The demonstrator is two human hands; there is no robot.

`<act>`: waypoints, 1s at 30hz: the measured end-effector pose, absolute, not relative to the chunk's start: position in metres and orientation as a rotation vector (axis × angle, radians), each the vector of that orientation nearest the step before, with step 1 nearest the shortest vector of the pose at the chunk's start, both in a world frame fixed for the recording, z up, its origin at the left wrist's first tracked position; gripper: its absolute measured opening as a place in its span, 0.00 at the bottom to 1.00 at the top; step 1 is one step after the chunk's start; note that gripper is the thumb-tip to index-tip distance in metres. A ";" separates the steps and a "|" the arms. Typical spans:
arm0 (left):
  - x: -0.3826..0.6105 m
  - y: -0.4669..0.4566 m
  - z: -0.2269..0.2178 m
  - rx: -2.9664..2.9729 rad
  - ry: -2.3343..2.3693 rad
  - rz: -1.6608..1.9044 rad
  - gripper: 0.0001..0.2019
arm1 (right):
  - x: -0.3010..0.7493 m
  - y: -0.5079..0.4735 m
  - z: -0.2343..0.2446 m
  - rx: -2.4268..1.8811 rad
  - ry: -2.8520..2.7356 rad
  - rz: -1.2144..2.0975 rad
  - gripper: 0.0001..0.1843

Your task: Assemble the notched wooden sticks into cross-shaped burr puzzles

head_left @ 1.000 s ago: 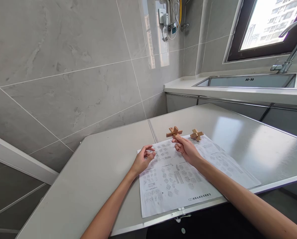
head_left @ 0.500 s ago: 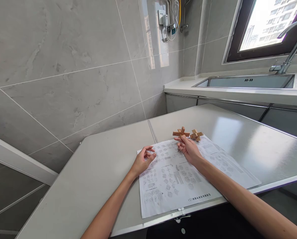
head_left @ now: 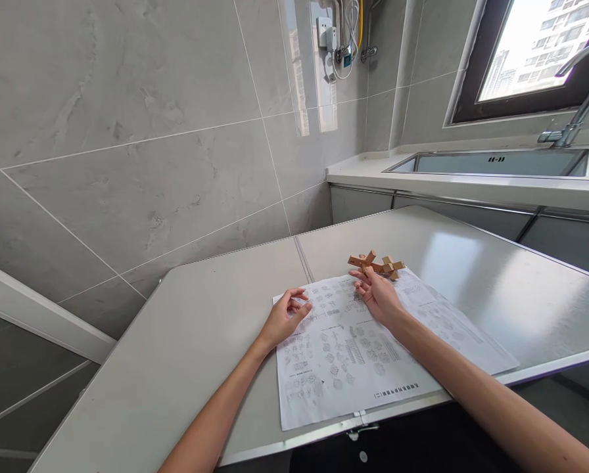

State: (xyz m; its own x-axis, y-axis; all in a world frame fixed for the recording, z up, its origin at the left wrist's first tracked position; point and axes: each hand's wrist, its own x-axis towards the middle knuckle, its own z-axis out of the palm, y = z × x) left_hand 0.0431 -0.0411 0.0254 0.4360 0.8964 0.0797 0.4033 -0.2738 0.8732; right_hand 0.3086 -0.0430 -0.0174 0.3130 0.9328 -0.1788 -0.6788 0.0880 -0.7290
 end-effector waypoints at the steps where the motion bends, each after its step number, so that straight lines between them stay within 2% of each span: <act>1: 0.043 -0.041 0.026 1.862 1.107 0.749 0.23 | 0.309 -0.043 -0.018 -0.833 -0.371 1.241 0.07; 8: 0.043 -0.042 0.026 1.866 1.107 0.747 0.24 | 0.310 -0.044 -0.016 -0.873 -0.442 1.259 0.13; 16: 0.043 -0.040 0.024 1.919 1.112 0.750 0.22 | 0.288 -0.059 0.002 -0.964 -0.794 1.374 0.14; 23: 0.045 -0.039 0.024 2.008 1.135 0.705 0.18 | 0.274 -0.070 0.002 -1.179 -1.508 1.063 0.17; 30: 0.044 -0.039 0.023 2.015 1.110 0.698 0.18 | 0.273 -0.071 0.000 -1.207 -1.670 0.953 0.15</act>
State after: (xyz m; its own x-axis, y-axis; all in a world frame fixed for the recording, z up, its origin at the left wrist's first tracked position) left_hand 0.0443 -0.0392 0.0231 0.4823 0.8687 0.1128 0.4779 -0.3689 0.7972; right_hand 0.2731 -0.0715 -0.0002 -0.1794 0.9640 0.1961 0.3217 0.2458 -0.9144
